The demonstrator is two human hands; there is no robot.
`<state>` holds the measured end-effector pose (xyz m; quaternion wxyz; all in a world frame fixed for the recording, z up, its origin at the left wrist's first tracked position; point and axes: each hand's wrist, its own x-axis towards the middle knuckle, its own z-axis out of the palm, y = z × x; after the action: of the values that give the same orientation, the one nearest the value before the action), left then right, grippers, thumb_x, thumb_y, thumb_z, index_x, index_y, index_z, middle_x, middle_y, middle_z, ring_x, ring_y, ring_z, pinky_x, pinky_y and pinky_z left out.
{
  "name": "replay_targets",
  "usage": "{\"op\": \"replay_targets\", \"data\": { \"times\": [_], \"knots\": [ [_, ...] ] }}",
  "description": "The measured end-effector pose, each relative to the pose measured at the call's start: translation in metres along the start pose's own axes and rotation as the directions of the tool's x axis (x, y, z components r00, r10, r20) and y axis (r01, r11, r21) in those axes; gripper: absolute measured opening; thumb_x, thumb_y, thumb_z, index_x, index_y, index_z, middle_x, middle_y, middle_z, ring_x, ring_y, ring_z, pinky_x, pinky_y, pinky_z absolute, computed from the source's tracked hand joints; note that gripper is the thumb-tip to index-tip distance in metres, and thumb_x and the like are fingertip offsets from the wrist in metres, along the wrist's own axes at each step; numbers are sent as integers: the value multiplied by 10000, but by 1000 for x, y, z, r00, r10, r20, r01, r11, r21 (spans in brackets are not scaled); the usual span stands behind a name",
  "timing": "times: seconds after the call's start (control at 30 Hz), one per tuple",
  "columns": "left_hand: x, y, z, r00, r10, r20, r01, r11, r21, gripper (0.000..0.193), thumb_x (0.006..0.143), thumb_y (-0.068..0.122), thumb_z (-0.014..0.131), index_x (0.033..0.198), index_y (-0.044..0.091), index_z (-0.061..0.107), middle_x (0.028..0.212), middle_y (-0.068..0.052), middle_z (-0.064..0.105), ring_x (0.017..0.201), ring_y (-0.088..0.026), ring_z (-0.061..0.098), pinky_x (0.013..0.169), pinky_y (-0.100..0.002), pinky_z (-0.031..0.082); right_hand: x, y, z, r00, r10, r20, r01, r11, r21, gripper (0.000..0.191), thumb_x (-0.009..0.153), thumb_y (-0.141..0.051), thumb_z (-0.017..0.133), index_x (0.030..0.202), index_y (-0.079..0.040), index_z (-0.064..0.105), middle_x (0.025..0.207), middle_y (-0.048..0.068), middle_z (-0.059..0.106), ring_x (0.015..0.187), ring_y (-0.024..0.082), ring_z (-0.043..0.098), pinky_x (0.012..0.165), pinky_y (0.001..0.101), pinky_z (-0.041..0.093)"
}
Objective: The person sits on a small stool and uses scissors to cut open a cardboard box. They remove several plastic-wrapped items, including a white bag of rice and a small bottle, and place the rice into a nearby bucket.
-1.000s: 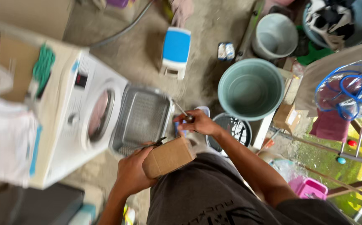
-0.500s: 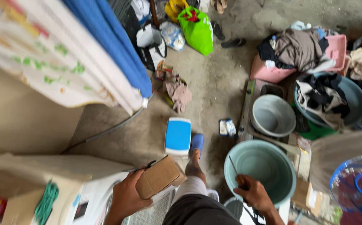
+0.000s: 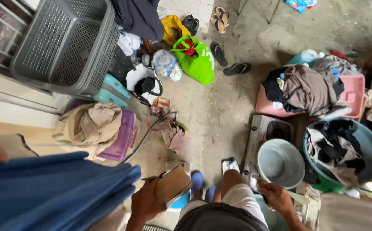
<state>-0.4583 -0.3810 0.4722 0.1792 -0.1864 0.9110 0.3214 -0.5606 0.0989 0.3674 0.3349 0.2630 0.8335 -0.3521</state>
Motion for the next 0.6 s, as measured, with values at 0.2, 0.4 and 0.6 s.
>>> {"op": "replay_targets", "data": {
  "times": [0.2, 0.4, 0.6],
  "knots": [
    [175, 86, -23, 999, -33, 20, 33, 999, -42, 963, 452, 278, 921, 1345, 210, 567, 1314, -26, 598, 1090, -286, 661, 885, -419, 551, 127, -118, -61, 998, 59, 0, -59, 997, 48, 407, 844, -360, 774, 1067, -20, 786, 626, 102, 633, 472, 180, 539, 433, 356, 417],
    [368, 137, -26, 978, 5, -208, -24, 996, -87, 1022, 447, 343, 937, 1373, 152, 549, 1355, -119, 601, 1084, -337, 649, 833, -457, 551, 310, -378, -58, 726, -594, 346, 593, 796, 121, 342, 978, -339, 532, 1106, -98, 739, 973, -103, 753, 574, 53, 663, 478, 255, 479],
    [500, 152, -58, 971, -227, -79, 218, 970, -104, 916, 498, 330, 902, 1334, 194, 551, 1286, -78, 625, 1083, -310, 672, 880, -440, 569, 449, -633, 14, 805, -418, 421, 427, 901, 79, 375, 727, -223, 875, 1029, -63, 720, 685, -19, 688, 539, 84, 611, 450, 292, 497]
  ]
}}
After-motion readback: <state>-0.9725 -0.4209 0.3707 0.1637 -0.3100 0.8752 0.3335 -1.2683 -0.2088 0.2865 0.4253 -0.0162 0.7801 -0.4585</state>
